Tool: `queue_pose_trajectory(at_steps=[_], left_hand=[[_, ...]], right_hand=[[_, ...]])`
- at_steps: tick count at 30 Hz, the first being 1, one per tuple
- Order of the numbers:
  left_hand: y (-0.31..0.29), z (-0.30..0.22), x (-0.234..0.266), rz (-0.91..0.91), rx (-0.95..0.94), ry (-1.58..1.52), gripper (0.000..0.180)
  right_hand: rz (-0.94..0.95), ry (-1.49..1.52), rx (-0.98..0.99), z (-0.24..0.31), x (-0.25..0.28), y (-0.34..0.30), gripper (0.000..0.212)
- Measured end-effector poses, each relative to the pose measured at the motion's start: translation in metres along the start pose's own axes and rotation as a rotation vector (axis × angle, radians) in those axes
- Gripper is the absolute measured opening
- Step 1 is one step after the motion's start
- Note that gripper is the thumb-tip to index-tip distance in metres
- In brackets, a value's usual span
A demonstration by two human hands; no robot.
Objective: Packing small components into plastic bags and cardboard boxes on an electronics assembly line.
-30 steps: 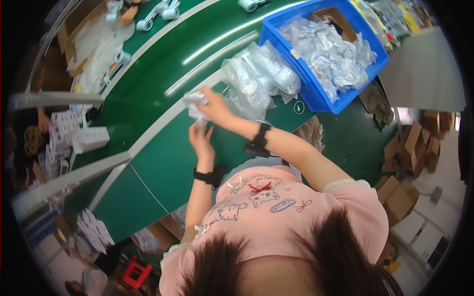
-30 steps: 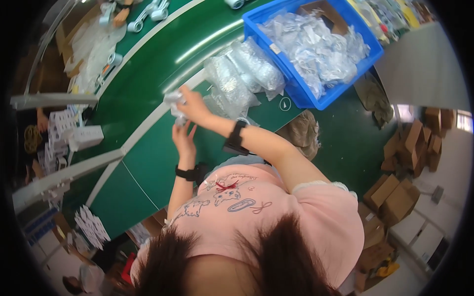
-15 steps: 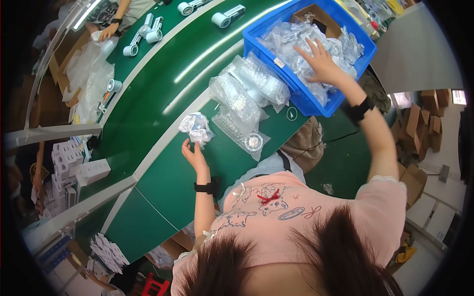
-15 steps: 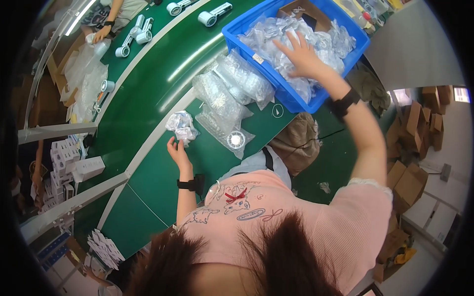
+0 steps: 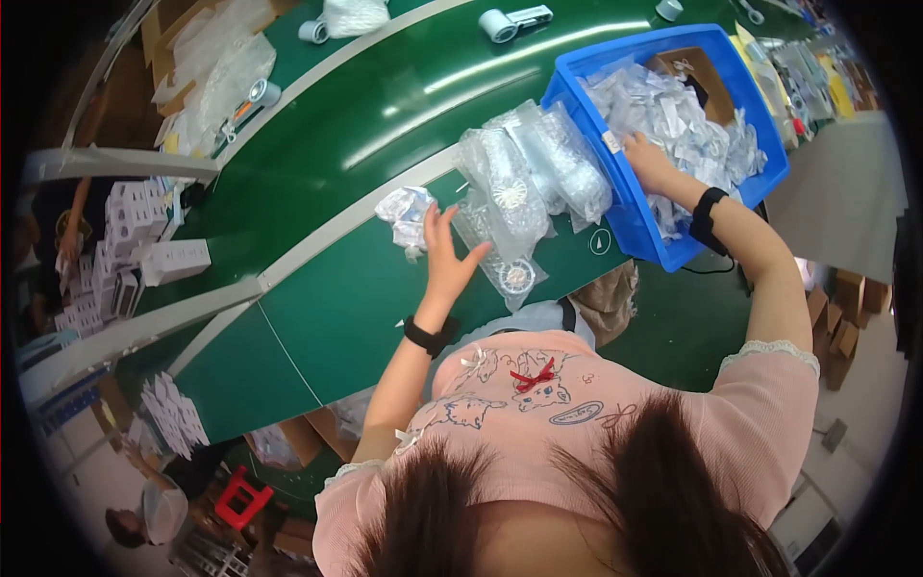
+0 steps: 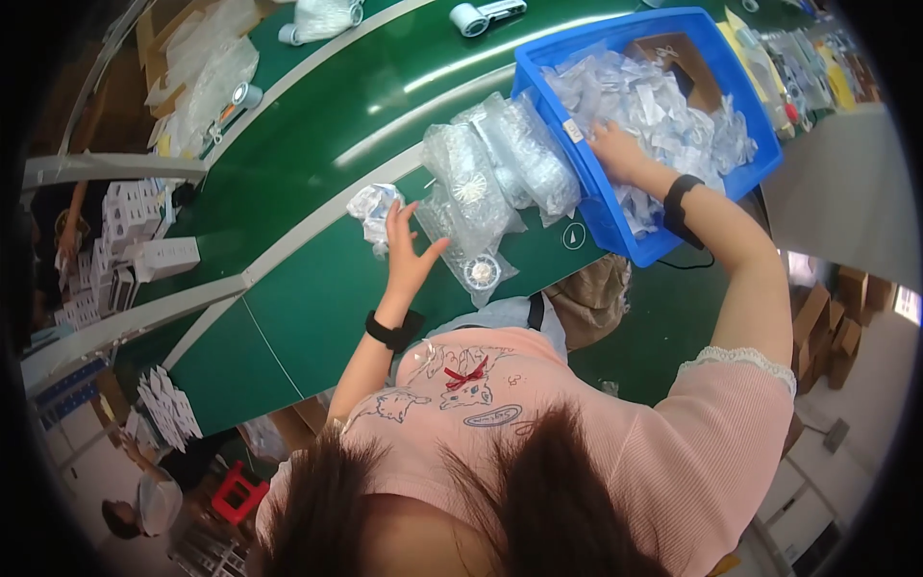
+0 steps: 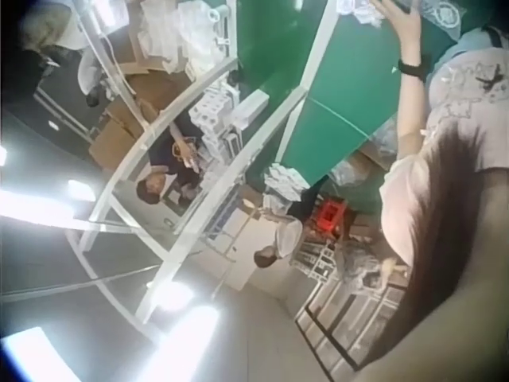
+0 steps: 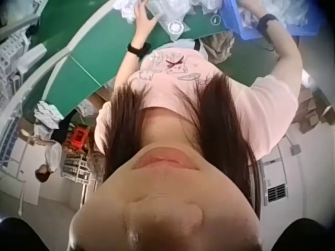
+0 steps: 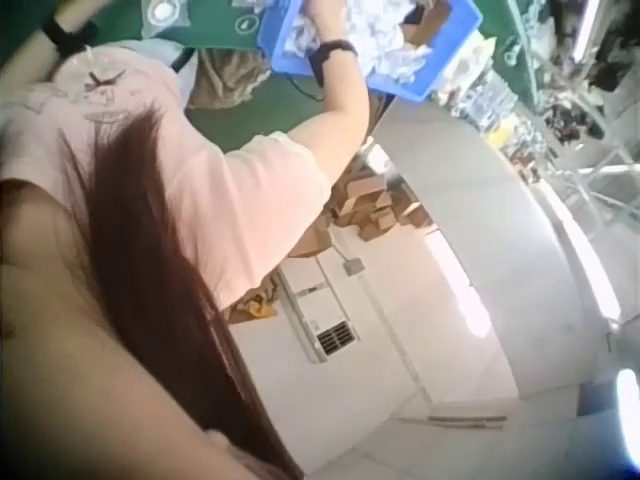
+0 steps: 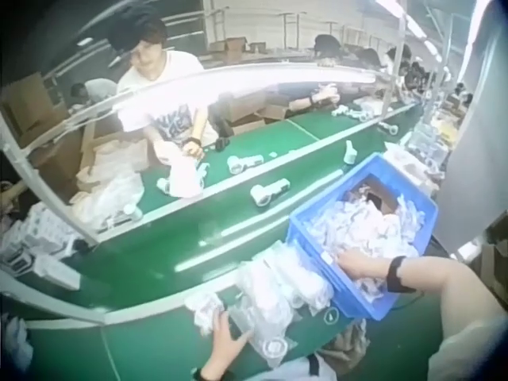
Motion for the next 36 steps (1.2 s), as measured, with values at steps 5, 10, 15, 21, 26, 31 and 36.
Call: queue_pose_trajectory(at_steps=[5, 10, 15, 21, 26, 31, 36], left_hand=[[0.052, 0.021, -0.025, -0.049, -0.012, -0.094, 0.062], [0.091, 0.040, -0.061, 0.044, 0.114, -0.205, 0.055], [0.100, 0.054, -0.054, -0.055, 0.199, -0.298, 0.055], [0.152, 0.035, -0.077, 0.153, 0.109, -0.205, 0.049], [0.163, 0.032, -0.106, 0.495, 0.069, 0.017, 0.043], [0.168, 0.026, -0.102, 0.322, -0.117, -0.014, 0.035], [0.162, 0.002, -0.103, 0.244, -0.082, -0.017, 0.026]], right_hand=[[-0.208, 0.066, -0.024, 0.004, 0.009, 0.002, 0.025], [-0.279, 0.106, -0.074, 0.000, 0.021, 0.007, 0.028], [-0.360, 0.277, -0.264, -0.025, 0.030, -0.001, 0.037], [-0.333, 0.530, -0.532, -0.058, 0.046, -0.028, 0.046], [-0.620, 0.696, -0.551, -0.067, 0.082, -0.065, 0.046], [-0.675, 0.775, -0.607, -0.058, 0.109, -0.077, 0.042], [-0.712, 1.002, -0.638, -0.066, 0.108, -0.089, 0.042]])
Point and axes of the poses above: each hand's wrist, its own y-axis towards the middle knuckle, its own x-axis out of the back of the hand, z = x × y, the point moved 8 cm from there along y, towards the middle knuckle, and after that the axes turned 8 degrees about -z, right-handed, at the moved point
